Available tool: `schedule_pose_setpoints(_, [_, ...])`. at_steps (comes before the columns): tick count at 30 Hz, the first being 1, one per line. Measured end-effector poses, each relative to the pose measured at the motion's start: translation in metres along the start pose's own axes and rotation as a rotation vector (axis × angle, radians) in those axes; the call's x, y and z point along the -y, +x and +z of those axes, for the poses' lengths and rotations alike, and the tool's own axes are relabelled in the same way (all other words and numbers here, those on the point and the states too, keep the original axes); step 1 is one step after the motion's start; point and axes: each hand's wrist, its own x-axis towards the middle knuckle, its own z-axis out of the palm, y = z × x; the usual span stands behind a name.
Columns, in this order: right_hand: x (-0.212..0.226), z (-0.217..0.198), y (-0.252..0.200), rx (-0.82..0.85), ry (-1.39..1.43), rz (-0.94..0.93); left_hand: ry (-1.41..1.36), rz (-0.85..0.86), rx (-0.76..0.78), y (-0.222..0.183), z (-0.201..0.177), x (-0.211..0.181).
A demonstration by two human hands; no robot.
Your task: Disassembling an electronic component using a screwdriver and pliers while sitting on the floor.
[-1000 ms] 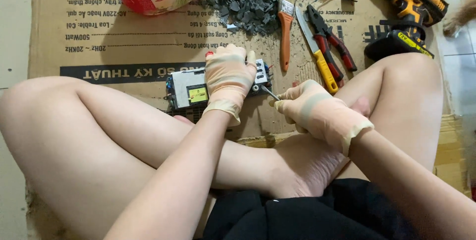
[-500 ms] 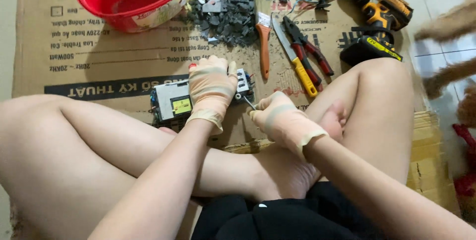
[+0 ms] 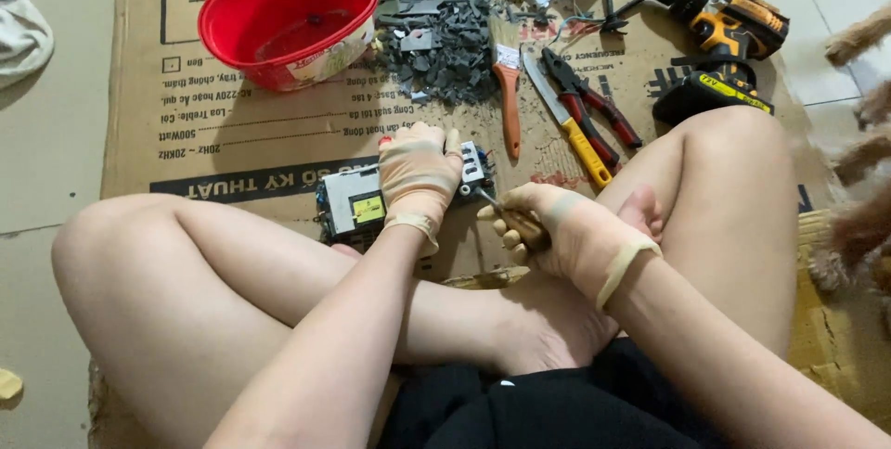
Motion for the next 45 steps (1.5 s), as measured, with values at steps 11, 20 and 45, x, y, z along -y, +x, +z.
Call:
schedule_pose_setpoints(11, [-0.023,-0.003,0.014,0.179,0.25,0.145,-0.043,0.067,-0.18,-0.001,0.015,0.007])
schedule_pose_setpoints(20, [-0.023,-0.003,0.021,0.174,0.342,0.162,-0.033,0.069,-0.205,0.001,0.02,0.007])
schedule_pose_setpoints(45, [0.027,-0.097,0.003,0.886,-0.589,-0.065,-0.098,0.13,-0.365,-0.018,-0.019,-0.011])
